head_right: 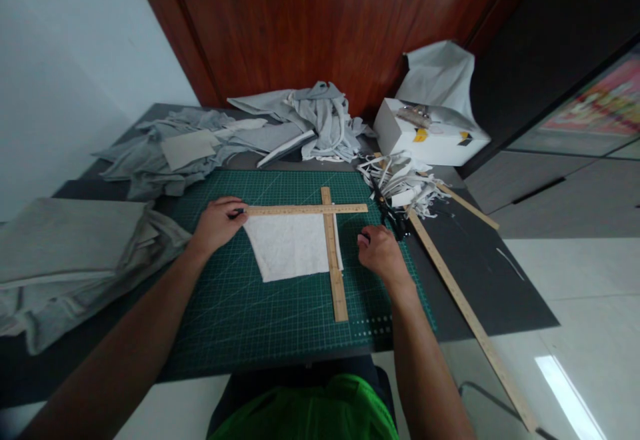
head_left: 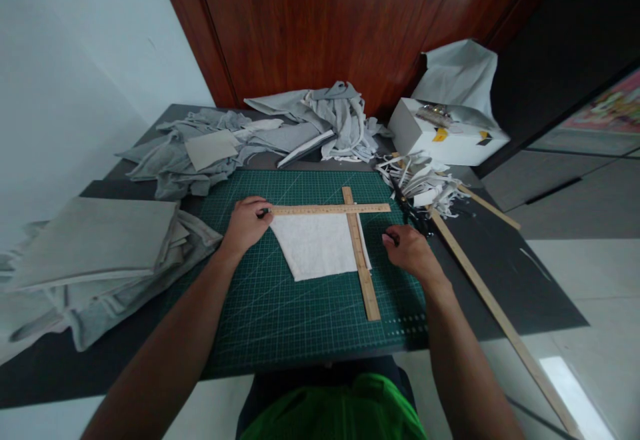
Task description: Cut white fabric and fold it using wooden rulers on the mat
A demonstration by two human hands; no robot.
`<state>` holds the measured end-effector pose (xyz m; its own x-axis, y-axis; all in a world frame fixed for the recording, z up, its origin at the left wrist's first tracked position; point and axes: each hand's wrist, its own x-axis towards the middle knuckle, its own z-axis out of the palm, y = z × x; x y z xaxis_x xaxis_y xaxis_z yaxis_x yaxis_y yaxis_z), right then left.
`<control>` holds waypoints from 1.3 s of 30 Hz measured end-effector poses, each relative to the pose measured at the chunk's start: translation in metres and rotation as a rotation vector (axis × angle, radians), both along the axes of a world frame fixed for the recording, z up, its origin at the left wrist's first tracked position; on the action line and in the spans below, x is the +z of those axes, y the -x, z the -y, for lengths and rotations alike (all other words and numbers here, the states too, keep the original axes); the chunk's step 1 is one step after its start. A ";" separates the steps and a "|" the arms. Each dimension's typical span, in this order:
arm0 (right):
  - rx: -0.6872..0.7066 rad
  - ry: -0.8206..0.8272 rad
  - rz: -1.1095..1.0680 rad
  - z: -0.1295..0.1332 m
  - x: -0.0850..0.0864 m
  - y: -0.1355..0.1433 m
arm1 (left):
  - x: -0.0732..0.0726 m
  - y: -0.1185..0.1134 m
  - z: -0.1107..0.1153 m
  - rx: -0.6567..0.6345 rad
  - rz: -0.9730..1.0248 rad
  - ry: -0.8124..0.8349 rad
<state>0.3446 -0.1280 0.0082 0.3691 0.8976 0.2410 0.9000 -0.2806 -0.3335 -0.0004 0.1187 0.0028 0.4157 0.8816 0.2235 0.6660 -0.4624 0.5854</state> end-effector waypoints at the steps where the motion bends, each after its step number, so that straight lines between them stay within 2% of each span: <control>1: -0.003 -0.003 0.003 0.000 0.000 0.000 | 0.000 0.000 0.000 -0.004 0.004 0.003; 18: -0.046 -0.077 -0.076 0.005 -0.008 0.001 | 0.001 -0.004 -0.002 -0.026 0.022 -0.020; 25: -0.081 -0.076 -0.130 0.001 0.000 0.008 | 0.001 -0.004 -0.001 -0.028 0.042 -0.025; 32: -0.047 -0.159 -0.206 -0.027 0.022 0.033 | 0.001 -0.004 0.001 -0.034 0.040 -0.027; 39: 0.136 -0.106 -0.309 -0.063 0.033 0.078 | 0.003 -0.003 0.008 -0.014 0.060 0.007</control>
<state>0.2670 -0.0647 0.0413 0.3179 0.9195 0.2311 0.7786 -0.1141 -0.6171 0.0027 0.1109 0.0057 0.4140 0.8774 0.2423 0.6230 -0.4672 0.6274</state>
